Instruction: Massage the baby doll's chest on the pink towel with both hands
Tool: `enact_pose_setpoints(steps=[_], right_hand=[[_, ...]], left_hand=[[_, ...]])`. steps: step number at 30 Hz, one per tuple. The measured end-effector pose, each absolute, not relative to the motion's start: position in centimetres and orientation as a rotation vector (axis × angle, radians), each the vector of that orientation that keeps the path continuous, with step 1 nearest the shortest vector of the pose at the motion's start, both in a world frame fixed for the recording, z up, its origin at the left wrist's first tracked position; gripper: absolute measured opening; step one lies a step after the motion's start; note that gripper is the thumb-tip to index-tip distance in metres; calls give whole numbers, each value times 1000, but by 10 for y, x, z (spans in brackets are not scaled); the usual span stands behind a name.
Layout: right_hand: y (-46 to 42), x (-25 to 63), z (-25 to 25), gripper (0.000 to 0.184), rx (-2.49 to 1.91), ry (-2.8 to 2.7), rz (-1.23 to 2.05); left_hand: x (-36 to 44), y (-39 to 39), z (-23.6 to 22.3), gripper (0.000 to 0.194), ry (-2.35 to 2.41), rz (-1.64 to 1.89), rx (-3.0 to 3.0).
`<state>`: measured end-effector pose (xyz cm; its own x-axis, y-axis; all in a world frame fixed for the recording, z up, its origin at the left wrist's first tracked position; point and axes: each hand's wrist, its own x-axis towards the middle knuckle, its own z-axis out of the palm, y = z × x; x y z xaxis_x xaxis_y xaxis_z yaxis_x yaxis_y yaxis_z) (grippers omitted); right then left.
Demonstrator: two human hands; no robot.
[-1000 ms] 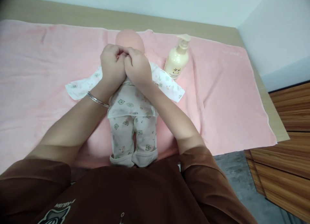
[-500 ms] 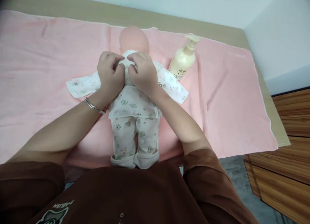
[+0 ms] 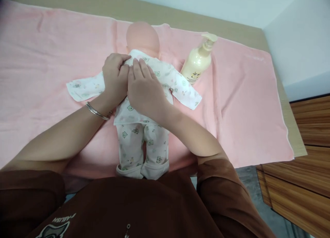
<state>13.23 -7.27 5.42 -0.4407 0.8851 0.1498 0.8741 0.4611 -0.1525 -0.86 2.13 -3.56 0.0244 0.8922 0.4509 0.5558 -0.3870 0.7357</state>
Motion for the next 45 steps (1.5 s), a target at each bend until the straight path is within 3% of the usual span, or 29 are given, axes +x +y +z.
enact_pose_setpoints(steps=[7,11,16,24,28,33,40,45], right_hand=[[-37,155,52,77,-1918,-2222,342],[-75,135,60,67,-1901,-2358,156],[-87,128,61,59,-1633,-2482,221],[-49,146,53,76,-2059,-2166,273],[-90,123,51,64,-1865,-2317,127],[-96,123,51,63,-1660,-2440,183],[-35,156,46,74,-1913,-2122,384],[-63,139,44,68,-1884,-2202,211]], left_hand=[[-6,18,-35,58,1470,1390,1977],[-5,15,-31,45,1479,1352,1979],[-6,16,-29,31,1488,1298,1959],[-7,17,-34,15,1440,1374,2011],[-6,17,-32,20,1450,1345,1963],[-1,15,-29,37,1485,1422,1965],[-2,10,-27,17,1485,1440,2017],[0,6,-25,12,1548,1408,2016]])
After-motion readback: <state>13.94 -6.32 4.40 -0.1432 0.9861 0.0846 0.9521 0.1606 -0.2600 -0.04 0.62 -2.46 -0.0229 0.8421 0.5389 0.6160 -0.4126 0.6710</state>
